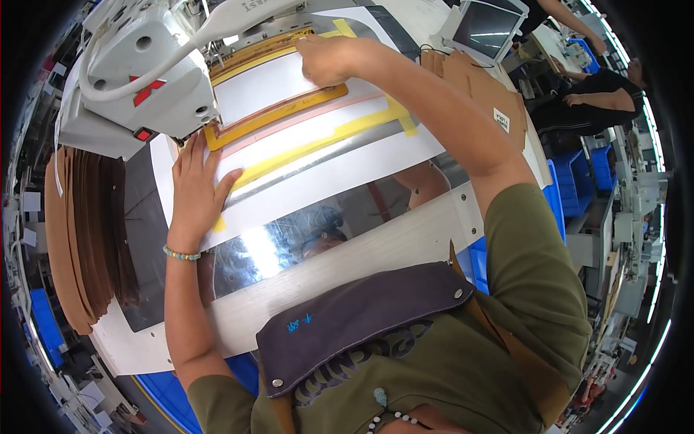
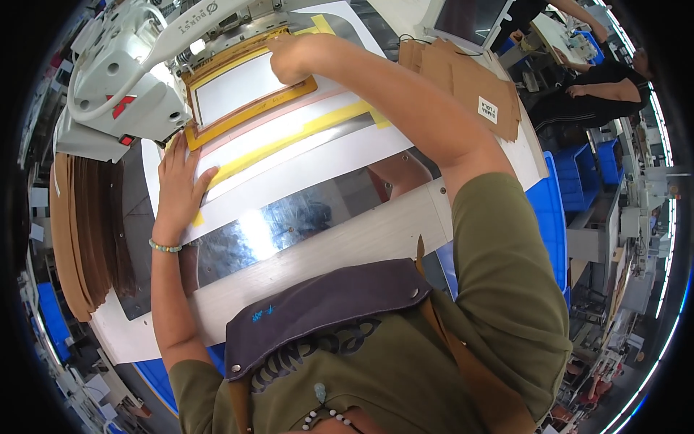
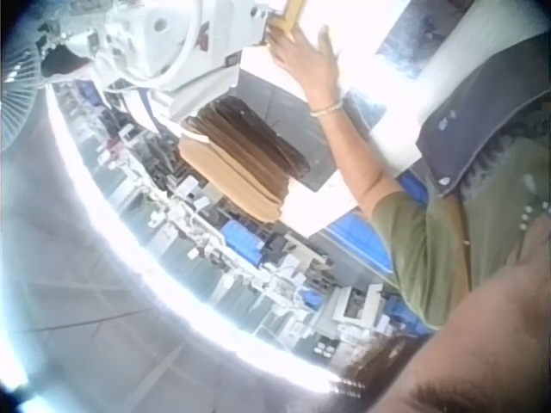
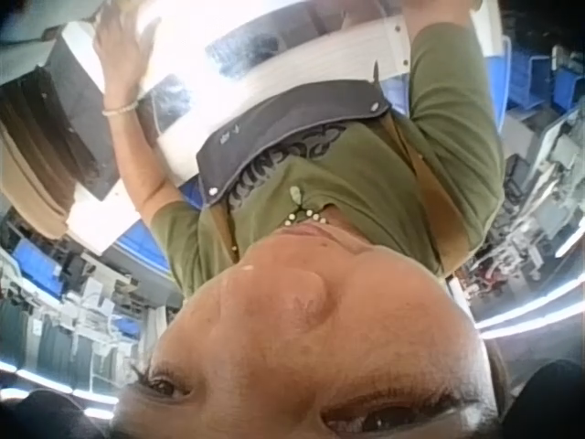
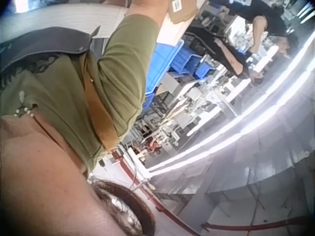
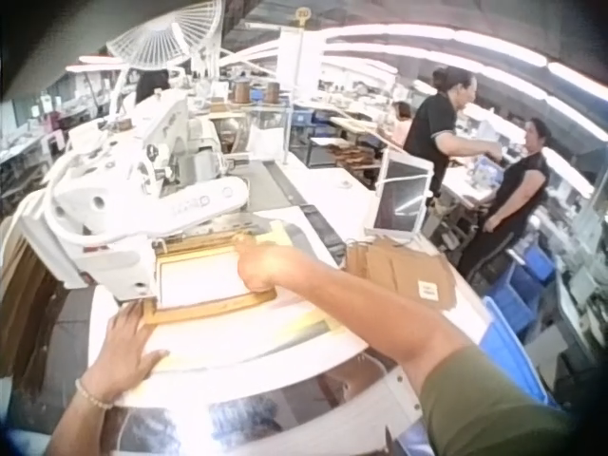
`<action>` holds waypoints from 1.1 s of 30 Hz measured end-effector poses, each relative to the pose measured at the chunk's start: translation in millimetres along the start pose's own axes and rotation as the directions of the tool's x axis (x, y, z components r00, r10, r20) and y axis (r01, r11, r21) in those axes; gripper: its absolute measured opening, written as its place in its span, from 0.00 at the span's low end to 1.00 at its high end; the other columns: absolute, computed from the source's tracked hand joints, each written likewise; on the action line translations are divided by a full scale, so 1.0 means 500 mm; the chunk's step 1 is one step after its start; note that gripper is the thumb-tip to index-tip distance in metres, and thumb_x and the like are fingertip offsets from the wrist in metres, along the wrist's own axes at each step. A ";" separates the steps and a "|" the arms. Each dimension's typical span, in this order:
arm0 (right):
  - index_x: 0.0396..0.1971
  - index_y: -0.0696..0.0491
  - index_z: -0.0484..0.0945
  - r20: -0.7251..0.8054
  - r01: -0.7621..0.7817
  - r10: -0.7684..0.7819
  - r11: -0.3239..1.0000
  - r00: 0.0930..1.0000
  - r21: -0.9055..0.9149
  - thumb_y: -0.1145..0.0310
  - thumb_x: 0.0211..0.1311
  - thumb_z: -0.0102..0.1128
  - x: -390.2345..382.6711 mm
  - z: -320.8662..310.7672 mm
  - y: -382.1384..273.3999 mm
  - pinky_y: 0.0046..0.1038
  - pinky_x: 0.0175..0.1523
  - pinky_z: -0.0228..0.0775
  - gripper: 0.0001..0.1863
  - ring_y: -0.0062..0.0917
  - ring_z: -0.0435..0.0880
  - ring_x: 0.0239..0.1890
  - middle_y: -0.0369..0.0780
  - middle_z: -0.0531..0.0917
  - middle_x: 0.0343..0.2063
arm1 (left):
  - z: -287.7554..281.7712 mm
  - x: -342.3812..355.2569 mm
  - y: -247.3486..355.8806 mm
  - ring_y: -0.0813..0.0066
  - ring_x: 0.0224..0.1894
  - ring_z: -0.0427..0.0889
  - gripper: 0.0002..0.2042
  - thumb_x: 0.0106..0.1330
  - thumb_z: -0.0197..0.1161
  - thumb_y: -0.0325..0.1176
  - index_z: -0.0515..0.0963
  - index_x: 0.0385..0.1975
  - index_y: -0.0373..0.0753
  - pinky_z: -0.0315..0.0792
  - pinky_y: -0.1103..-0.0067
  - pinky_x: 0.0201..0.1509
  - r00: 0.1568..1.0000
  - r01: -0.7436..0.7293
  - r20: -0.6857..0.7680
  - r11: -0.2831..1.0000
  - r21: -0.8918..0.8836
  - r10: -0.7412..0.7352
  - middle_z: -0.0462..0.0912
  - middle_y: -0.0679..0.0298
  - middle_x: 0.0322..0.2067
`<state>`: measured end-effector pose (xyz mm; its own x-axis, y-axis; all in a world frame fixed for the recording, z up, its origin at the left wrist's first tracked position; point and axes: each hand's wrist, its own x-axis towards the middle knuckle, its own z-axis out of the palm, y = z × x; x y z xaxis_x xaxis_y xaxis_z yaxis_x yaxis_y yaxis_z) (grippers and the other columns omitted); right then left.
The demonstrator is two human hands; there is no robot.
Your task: Operating an industrial sewing machine to attach brand patches onto leather or fabric panels.
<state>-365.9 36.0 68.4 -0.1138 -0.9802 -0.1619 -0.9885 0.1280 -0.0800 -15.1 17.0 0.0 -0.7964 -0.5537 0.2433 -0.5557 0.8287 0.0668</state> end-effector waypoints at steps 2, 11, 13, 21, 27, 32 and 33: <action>0.36 0.57 0.86 -0.012 0.160 -0.166 0.963 0.986 -0.217 0.72 0.65 0.62 0.013 -0.001 0.022 0.38 0.59 0.80 0.06 0.42 0.85 0.56 0.46 0.80 0.57 | -0.001 -0.001 0.001 0.46 0.82 0.56 0.33 0.78 0.60 0.55 0.74 0.72 0.35 0.49 0.56 0.83 1.000 -0.001 -0.010 1.000 -0.001 0.001 0.63 0.43 0.78; 0.40 0.59 0.83 0.127 0.138 -0.457 0.502 0.880 0.854 0.76 0.74 0.46 0.091 0.047 -0.112 0.28 0.55 0.82 0.12 0.27 0.90 0.48 0.44 0.90 0.43 | -0.004 0.007 0.000 0.46 0.81 0.58 0.33 0.77 0.61 0.57 0.76 0.70 0.35 0.50 0.56 0.83 1.000 0.009 -0.017 1.000 -0.021 -0.009 0.65 0.43 0.77; 0.42 0.59 0.83 0.107 0.116 -0.456 0.433 0.884 0.894 0.76 0.74 0.49 0.096 0.068 -0.161 0.28 0.55 0.83 0.11 0.29 0.91 0.47 0.46 0.91 0.41 | 0.001 0.009 0.001 0.46 0.81 0.59 0.34 0.76 0.62 0.57 0.76 0.69 0.34 0.51 0.55 0.83 0.999 -0.015 -0.031 0.999 -0.034 0.014 0.66 0.43 0.76; 0.53 0.63 0.82 -0.299 0.451 -0.337 0.680 0.893 0.578 0.71 0.71 0.60 -0.001 0.067 -0.164 0.37 0.55 0.82 0.16 0.40 0.90 0.45 0.50 0.89 0.48 | -0.039 0.002 0.012 0.44 0.78 0.63 0.39 0.75 0.64 0.56 0.70 0.70 0.24 0.56 0.57 0.81 0.995 0.091 0.039 0.990 -0.104 -0.087 0.67 0.41 0.75; 0.43 0.59 0.86 -0.682 0.682 -0.306 0.621 0.664 0.387 0.81 0.66 0.57 -0.077 0.101 -0.075 0.38 0.64 0.77 0.11 0.40 0.86 0.57 0.45 0.88 0.52 | -0.161 -0.003 -0.126 0.50 0.64 0.80 0.23 0.71 0.67 0.46 0.84 0.54 0.30 0.74 0.58 0.63 0.897 0.329 -0.395 0.896 0.298 -0.198 0.86 0.48 0.57; 0.38 0.59 0.86 -0.730 0.644 -0.194 0.650 0.655 0.405 0.83 0.63 0.57 -0.076 0.101 -0.077 0.34 0.57 0.79 0.10 0.38 0.86 0.54 0.44 0.88 0.51 | -0.303 -0.078 -0.369 0.51 0.45 0.86 0.07 0.67 0.61 0.24 0.85 0.41 0.35 0.81 0.60 0.49 0.779 0.595 -0.528 0.661 0.457 -0.337 0.84 0.53 0.39; 0.38 0.59 0.86 -0.737 0.660 -0.206 0.637 0.644 0.398 0.83 0.63 0.57 -0.078 0.096 -0.089 0.34 0.57 0.79 0.10 0.38 0.86 0.54 0.44 0.88 0.51 | -0.314 -0.118 -0.421 0.51 0.46 0.85 0.06 0.68 0.63 0.25 0.85 0.40 0.35 0.81 0.59 0.50 0.753 0.651 -0.495 0.599 0.466 -0.434 0.84 0.54 0.39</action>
<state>-312.7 75.9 31.2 0.0574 -0.7687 0.6370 -0.6655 -0.5051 -0.5496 186.3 -111.9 123.5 -0.2405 -0.7361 0.6327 -0.9627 0.0976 -0.2525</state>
